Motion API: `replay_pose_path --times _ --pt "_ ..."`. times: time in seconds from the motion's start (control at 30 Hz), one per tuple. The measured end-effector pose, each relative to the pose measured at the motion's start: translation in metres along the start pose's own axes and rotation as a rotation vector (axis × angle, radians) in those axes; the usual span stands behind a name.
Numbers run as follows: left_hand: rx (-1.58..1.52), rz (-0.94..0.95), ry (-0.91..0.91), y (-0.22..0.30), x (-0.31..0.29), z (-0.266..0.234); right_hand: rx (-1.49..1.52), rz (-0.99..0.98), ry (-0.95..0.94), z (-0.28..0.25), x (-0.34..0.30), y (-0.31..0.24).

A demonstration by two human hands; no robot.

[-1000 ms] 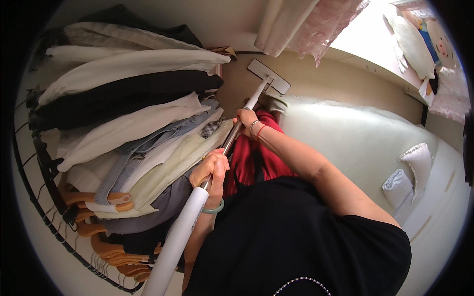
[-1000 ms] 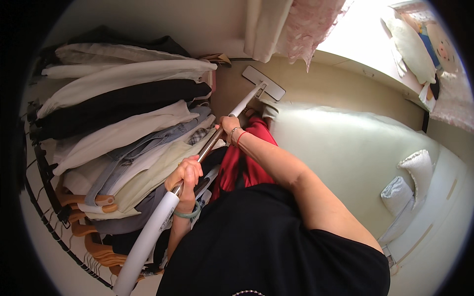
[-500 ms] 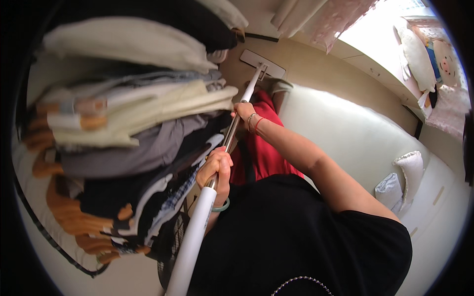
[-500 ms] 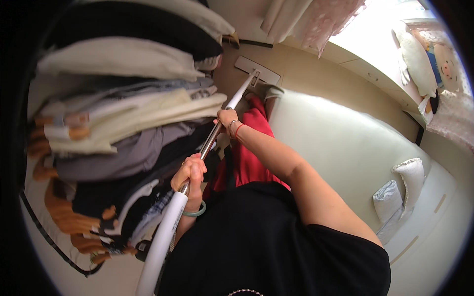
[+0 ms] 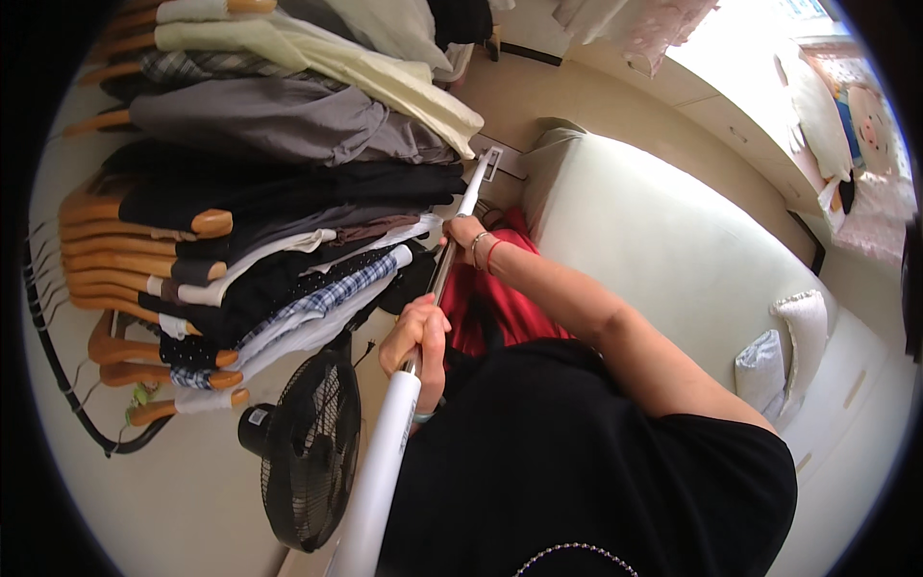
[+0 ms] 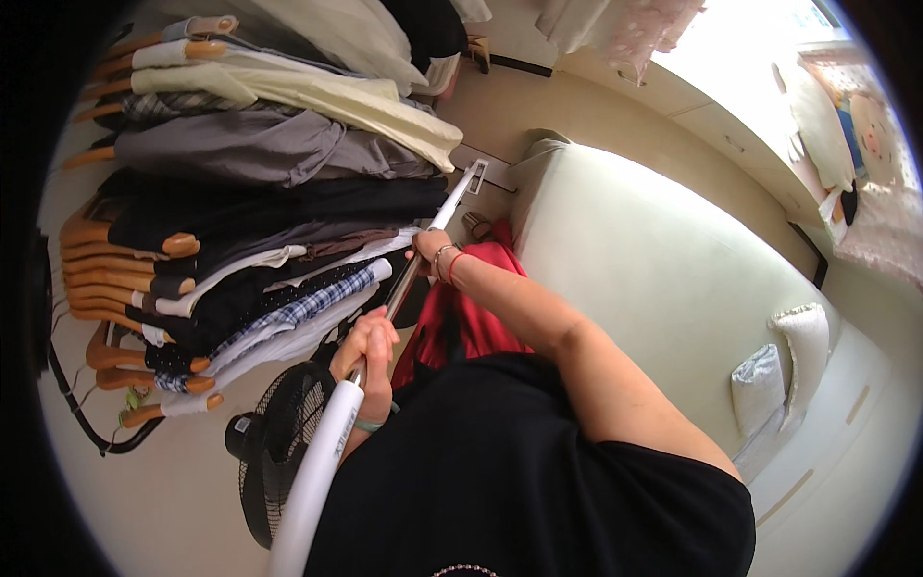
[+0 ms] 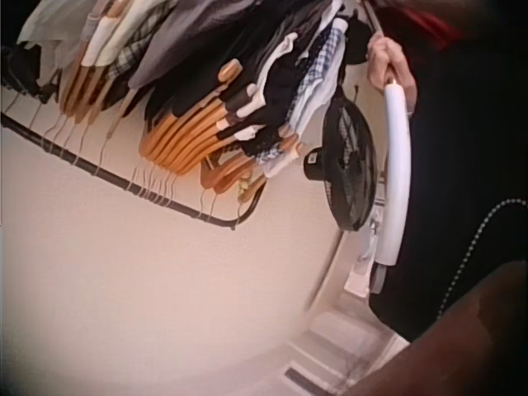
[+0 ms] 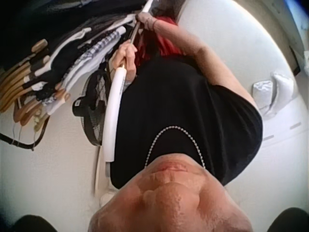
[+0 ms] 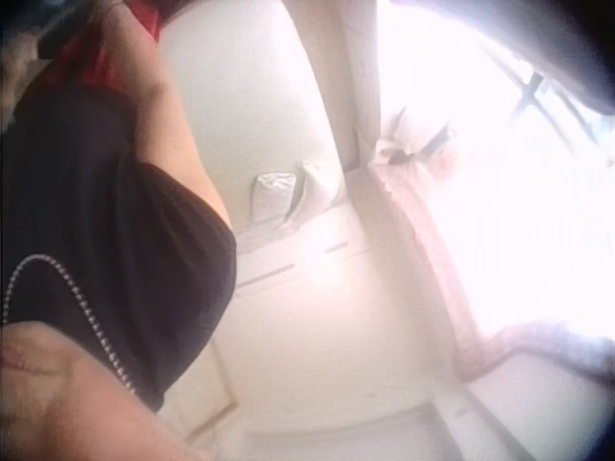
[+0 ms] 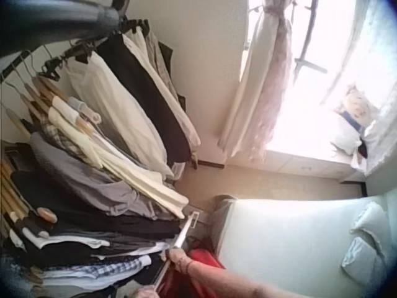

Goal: The person mops the tiled floor of a bedroom using a white flat mop. They move the mop back and forth across the floor, cleaning the area between a bed and a clothing rack, and around a standing fan.

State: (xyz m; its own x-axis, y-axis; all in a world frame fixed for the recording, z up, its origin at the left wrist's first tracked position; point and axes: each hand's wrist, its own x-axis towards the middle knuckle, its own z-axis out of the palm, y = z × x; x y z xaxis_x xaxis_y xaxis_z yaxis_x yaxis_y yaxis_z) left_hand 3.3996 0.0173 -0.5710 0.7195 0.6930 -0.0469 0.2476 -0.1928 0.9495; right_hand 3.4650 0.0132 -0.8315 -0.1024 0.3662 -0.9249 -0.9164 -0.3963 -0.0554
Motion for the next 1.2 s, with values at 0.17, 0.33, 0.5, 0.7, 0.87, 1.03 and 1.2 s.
replay_pose_path --times 0.17,0.33,0.5,0.7,0.87,1.03,1.2 --pt "-0.054 0.094 -0.038 -0.008 0.015 0.017 0.014 0.019 0.061 -0.004 -0.024 -0.033" --pt "-0.127 0.201 0.101 -0.024 0.018 0.028 -0.026 -0.008 0.048 -0.005 -0.025 -0.045" --pt "-0.104 0.182 0.13 -0.036 0.013 0.023 -0.3 -0.039 0.107 -0.005 -0.006 -0.047" --pt "-0.109 -0.057 0.282 -0.049 -0.016 -0.015 -0.382 -0.02 0.173 0.028 0.02 -0.008" --pt "-0.114 -0.031 0.274 -0.052 -0.07 -0.031 -0.318 -0.072 0.204 0.024 0.017 0.048" --pt "-0.113 -0.006 0.251 -0.046 -0.149 -0.063 -0.294 -0.043 0.182 0.028 -0.008 0.131" --pt "-0.086 0.001 0.188 -0.035 -0.214 -0.091 -0.246 -0.088 0.195 0.03 -0.031 0.2"
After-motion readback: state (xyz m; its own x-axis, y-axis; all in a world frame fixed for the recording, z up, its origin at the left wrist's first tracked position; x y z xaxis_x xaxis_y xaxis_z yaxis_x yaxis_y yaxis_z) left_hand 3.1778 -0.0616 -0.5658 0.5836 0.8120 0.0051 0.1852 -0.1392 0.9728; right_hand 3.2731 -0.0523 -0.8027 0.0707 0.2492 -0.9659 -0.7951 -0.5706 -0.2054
